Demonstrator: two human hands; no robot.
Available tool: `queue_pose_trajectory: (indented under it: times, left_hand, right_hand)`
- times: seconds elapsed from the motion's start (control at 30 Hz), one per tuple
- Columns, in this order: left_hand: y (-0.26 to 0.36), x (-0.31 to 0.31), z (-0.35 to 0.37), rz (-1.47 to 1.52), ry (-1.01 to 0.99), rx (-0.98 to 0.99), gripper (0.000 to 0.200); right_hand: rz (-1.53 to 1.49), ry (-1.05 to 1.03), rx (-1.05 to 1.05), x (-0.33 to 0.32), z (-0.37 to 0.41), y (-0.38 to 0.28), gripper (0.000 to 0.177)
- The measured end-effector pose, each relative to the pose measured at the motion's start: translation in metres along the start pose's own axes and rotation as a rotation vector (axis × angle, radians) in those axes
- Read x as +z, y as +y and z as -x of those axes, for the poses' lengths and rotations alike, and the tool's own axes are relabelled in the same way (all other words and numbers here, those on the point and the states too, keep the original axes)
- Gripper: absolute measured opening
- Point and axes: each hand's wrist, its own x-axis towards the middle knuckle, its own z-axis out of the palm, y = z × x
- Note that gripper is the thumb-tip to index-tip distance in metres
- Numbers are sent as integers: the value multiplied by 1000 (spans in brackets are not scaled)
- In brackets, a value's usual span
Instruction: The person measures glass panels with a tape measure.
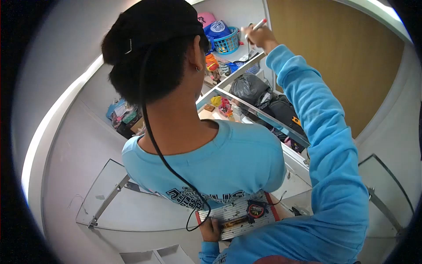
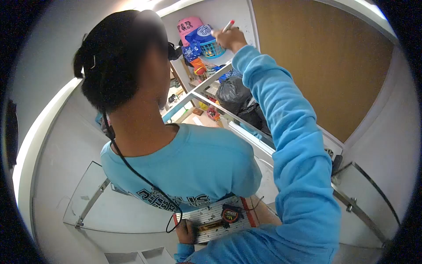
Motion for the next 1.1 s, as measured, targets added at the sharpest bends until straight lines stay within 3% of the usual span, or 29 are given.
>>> queue_pose_trajectory:
  times: [0.03, 0.1, 0.13, 0.17, 0.23, 0.3, 0.33, 0.37, 0.47, 0.6, 0.63, 0.67, 0.77, 0.87, 0.9, 0.97, 1.03, 1.1]
  left_hand:
    - [-4, 1, 0, -3, -21, -21, 40]
    - [-9, 1, 2, -5, -50, -30, 37]
    - [-10, 1, 3, 17, -54, -33, 35]
    - [-9, 1, 2, 39, -56, -34, 33]
    - [4, -3, -2, 82, -92, -58, 32]
    - [8, -5, -6, 32, 27, 212, 33]
    - [5, -7, -1, 90, -32, 66, 33]
    - [2, -9, 3, 82, -51, 82, 33]
    - [-16, -5, 10, 580, -56, -184, 29]
    - [-12, -9, 6, 436, -35, -23, 28]
    - [-10, -10, 6, 272, -80, 39, 31]
    - [-6, -11, 4, 106, -121, 103, 34]
    - [12, -14, 2, 213, -139, 71, 37]
    - [-13, -7, 2, 278, -99, -7, 38]
    - [-11, -6, -1, 341, -86, -73, 38]
    - [-4, -7, 1, 287, -124, -92, 38]
    - [-12, 2, 1, 334, -47, -53, 35]
    - [-20, 2, 0, 316, -107, -117, 35]
  right_hand:
    - [-36, 60, 4, -16, 3, -15, 28]
    - [-645, 164, 138, -45, 25, -49, 26]
    - [-892, 328, 188, -59, 52, -75, 23]
    - [-891, 342, 182, -75, 73, -92, 23]
    - [-1351, 518, 92, -100, 115, -110, 25]
    - [-1521, 241, -233, -120, 169, -106, 30]
    - [-1438, 324, -235, -120, 204, -108, 23]
    - [-1354, 408, -229, -117, 242, -109, 20]
    - [-1152, 508, -270, -102, 347, -92, 19]
    - [-716, 583, -192, -71, 458, -40, 35]
    - [-656, 600, -181, -63, 481, -25, 42]
    - [-558, 551, -137, -58, 506, -5, 45]
    - [-435, 418, 77, -48, 572, 47, 56]
    - [-454, 345, 201, -35, 615, 81, 49]
    - [-448, 348, 198, -38, 610, 81, 49]
    - [-131, 217, -75, -40, 602, 76, 39]
    - [-129, 109, -80, -36, 597, 80, 37]
    - [-66, -66, -124, -32, 595, 85, 42]
